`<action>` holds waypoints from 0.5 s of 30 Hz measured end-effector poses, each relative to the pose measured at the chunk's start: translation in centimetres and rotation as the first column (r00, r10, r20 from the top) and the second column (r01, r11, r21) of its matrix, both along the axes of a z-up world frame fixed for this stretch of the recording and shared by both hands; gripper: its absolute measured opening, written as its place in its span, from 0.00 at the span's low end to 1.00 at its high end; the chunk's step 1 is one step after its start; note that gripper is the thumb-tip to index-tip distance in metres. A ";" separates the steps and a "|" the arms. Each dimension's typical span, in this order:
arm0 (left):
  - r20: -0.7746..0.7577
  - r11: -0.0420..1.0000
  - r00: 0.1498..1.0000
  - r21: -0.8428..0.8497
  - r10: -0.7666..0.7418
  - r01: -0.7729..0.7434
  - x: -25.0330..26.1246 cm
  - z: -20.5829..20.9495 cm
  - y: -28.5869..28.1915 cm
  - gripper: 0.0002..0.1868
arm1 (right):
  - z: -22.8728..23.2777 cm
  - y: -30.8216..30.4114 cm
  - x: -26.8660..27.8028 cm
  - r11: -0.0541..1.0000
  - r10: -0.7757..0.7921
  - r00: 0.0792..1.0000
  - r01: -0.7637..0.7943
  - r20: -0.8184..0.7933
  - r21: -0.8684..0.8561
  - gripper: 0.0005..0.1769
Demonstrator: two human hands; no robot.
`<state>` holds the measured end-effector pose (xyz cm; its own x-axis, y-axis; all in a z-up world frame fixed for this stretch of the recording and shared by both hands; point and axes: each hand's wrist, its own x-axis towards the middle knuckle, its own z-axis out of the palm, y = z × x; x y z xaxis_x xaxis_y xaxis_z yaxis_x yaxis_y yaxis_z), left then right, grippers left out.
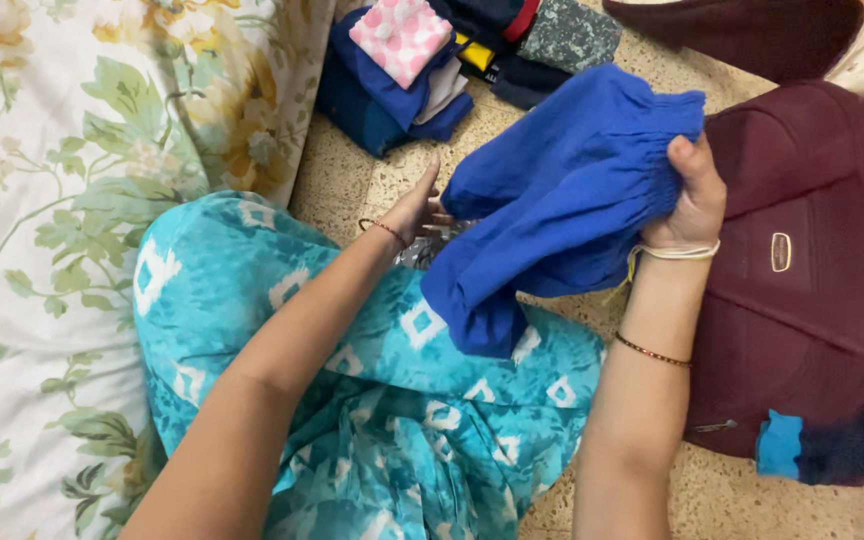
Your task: The person folds multiple pieces of clothing, including blue pants and a white patterned garment, on the floor before placing them into a suitcase.
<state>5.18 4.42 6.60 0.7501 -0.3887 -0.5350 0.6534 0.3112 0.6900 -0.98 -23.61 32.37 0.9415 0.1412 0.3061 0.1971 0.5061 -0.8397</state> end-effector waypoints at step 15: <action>0.457 0.744 0.711 0.144 0.535 -0.652 11.3 -11.9 6.4 0.21 | -33.3 -11.3 2.8 0.132 -0.405 0.905 -0.085 -0.132 -0.988 0.13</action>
